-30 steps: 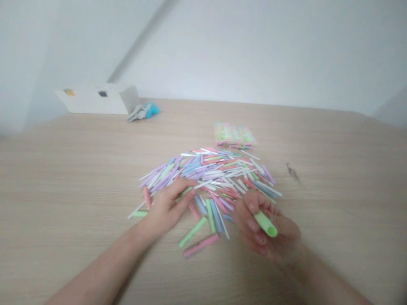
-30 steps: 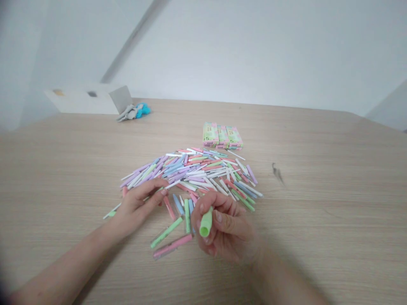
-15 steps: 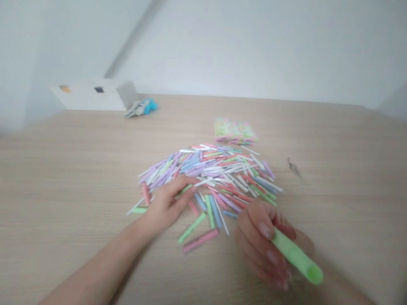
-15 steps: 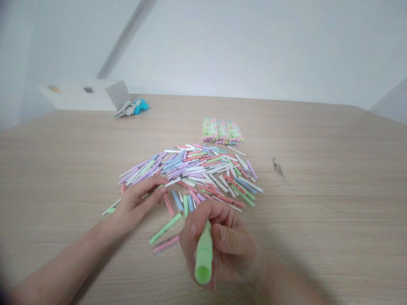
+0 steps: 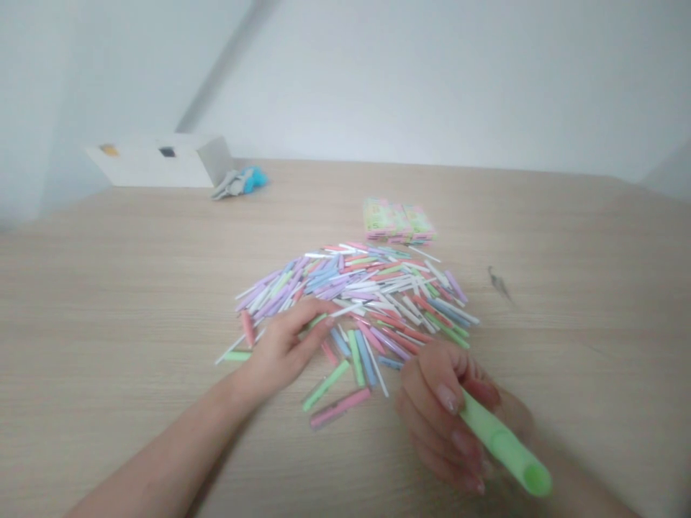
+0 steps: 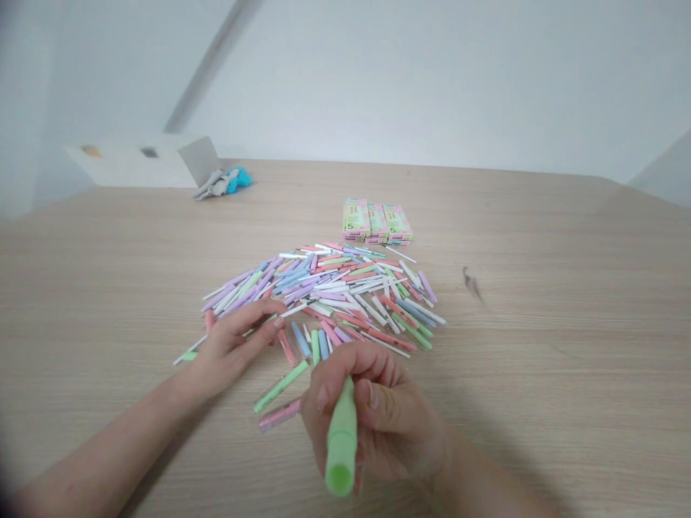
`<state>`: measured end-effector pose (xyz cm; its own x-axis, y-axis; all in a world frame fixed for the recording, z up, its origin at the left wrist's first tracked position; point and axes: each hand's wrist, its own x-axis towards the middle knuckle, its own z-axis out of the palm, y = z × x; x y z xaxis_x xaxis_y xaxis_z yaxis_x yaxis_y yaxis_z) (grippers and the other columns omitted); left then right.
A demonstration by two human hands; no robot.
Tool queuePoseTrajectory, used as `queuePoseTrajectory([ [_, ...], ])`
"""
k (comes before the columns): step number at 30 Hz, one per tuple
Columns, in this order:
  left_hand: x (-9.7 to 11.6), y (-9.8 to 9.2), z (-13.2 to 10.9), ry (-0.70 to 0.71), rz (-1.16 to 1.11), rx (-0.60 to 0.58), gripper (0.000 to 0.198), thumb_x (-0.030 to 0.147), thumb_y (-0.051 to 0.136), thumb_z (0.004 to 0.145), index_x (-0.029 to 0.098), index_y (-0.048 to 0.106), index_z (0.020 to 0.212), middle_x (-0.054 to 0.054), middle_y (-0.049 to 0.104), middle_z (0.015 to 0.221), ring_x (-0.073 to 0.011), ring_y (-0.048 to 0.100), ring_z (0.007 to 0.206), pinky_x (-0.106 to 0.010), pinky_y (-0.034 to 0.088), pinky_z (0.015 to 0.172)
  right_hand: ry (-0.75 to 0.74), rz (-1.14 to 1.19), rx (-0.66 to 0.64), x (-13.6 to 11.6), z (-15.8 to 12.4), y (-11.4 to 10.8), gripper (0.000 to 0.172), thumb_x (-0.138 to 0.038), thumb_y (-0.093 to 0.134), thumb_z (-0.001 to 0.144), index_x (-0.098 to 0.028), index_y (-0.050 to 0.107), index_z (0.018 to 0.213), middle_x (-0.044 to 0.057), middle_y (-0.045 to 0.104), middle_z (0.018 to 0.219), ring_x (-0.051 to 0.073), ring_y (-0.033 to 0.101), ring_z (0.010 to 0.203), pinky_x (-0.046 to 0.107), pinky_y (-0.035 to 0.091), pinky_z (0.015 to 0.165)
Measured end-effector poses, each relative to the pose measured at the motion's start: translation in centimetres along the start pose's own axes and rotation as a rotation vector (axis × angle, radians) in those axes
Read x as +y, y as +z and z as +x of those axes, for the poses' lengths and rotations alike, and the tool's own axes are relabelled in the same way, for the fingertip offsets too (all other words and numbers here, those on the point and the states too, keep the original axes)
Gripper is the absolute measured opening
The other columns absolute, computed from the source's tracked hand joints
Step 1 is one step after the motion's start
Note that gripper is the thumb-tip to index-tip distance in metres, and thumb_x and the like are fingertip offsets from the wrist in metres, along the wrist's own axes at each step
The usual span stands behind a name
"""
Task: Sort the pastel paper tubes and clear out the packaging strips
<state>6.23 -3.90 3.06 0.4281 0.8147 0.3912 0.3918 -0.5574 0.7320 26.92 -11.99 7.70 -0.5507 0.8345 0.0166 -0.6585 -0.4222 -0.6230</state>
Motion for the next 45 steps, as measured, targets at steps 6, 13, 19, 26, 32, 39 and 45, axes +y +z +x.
queuePoseTrajectory([
  [6,0.1,0.1,-0.2,-0.074,-0.16,-0.099,0.015,0.028,0.046,0.094,0.019,0.057,0.099,-0.002,0.063,0.086,-0.0112,0.056,0.068,-0.024,0.045,0.067,-0.058,0.001,-0.036,0.0,0.1,-0.6,0.021,-0.042,0.074,0.073,-0.022,0.066,0.071,-0.004,0.05,0.053,0.004,0.037,0.036,0.013,0.034,0.032],
  [13,0.8,0.6,-0.5,-0.247,-0.367,-0.159,0.022,0.037,0.04,0.096,0.019,0.051,0.092,0.002,0.056,0.067,-0.0094,0.045,0.054,-0.022,0.037,0.053,-0.021,-0.023,0.235,2.4,2.6,-2.9,0.016,-0.025,0.072,0.075,-0.018,0.071,0.089,0.002,0.064,0.075,0.007,0.052,0.057,0.017,0.04,0.049],
  [19,1.3,1.0,-0.3,-0.321,-0.583,-0.235,0.031,0.047,0.044,0.093,0.017,0.052,0.094,0.004,0.05,0.064,-0.0052,0.034,0.044,-0.019,0.026,0.041,-0.021,-0.035,0.308,4.1,3.7,-3.9,0.024,-0.023,0.076,0.068,-0.015,0.07,0.09,0.002,0.065,0.08,0.009,0.058,0.064,0.02,0.043,0.058],
  [26,1.2,1.1,-0.2,-0.286,-0.659,-0.298,0.028,0.041,0.051,0.091,0.015,0.062,0.095,0.002,0.05,0.064,-0.0054,0.038,0.048,-0.019,0.025,0.043,-0.011,-0.055,0.331,5.4,4.1,-4.6,0.031,-0.028,0.073,0.074,-0.019,0.067,0.103,0.002,0.067,0.08,0.012,0.064,0.071,0.021,0.043,0.062],
  [32,0.8,0.8,-0.3,-0.306,-0.582,-0.273,0.031,0.043,0.049,0.091,0.015,0.062,0.092,0.005,0.045,0.053,-0.0055,0.03,0.043,-0.02,0.021,0.042,-0.069,-0.671,0.376,2.8,3.9,-4.9,0.015,-0.033,0.06,0.082,-0.02,0.065,0.087,0.001,0.066,0.079,0.014,0.06,0.071,0.026,0.045,0.066],
  [39,0.3,0.3,0.1,-0.278,-0.44,-0.234,0.033,0.043,0.045,0.093,0.016,0.06,0.081,0.004,0.049,0.053,-0.0078,0.033,0.045,-0.022,0.024,0.045,-0.398,-1.446,0.861,-5.4,2.2,-8.4,0.018,-0.027,0.056,0.081,-0.018,0.069,0.09,0.002,0.069,0.076,0.016,0.061,0.067,0.028,0.045,0.062],
  [45,0.2,0.2,0.4,-0.296,-0.329,-0.199,0.033,0.038,0.046,0.093,0.017,0.056,0.071,0.004,0.053,0.054,-0.0084,0.033,0.046,-0.023,0.025,0.048,-0.074,-1.885,0.535,-5.0,2.3,-9.1,0.018,-0.019,0.058,0.076,-0.02,0.075,0.081,0.002,0.071,0.074,0.017,0.061,0.068,0.028,0.044,0.063],
])
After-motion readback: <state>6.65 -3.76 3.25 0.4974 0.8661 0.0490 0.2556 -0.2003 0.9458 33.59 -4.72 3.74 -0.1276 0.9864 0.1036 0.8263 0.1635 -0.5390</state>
